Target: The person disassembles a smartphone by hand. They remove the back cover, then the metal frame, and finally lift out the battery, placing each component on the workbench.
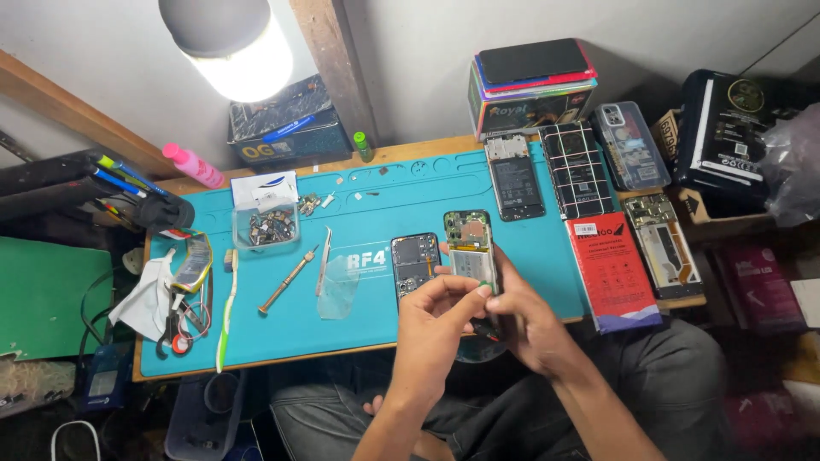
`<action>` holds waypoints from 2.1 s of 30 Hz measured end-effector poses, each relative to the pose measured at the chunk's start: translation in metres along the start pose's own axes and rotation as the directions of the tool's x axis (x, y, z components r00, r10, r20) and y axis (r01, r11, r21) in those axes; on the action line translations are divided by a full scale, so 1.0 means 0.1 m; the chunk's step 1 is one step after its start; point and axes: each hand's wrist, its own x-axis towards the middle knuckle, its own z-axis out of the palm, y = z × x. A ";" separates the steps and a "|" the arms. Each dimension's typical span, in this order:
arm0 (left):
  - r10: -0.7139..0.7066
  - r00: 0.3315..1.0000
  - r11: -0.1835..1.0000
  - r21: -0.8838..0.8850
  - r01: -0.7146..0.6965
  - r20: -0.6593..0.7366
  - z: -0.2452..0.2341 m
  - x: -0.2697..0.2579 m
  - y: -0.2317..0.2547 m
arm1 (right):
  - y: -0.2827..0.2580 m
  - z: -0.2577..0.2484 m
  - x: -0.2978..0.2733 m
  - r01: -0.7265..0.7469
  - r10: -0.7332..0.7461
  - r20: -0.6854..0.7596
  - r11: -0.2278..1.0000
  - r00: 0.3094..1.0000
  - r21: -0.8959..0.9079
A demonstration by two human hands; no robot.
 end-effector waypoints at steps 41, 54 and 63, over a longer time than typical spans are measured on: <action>-0.079 0.837 0.794 0.542 -0.275 0.541 -0.30 0.18 0.25 | -0.53 0.05 0.04 -0.600 0.460 -0.404 0.712 0.791 -0.364; -0.026 0.692 0.974 0.173 -0.144 0.721 -0.43 0.51 0.13 | -0.49 -0.05 0.20 -0.538 0.458 -0.286 0.667 0.842 -0.515; 0.078 0.758 0.969 0.131 -0.212 0.647 -0.49 0.50 0.23 | -0.44 -0.41 0.13 -0.349 0.359 -0.011 0.899 0.933 -0.266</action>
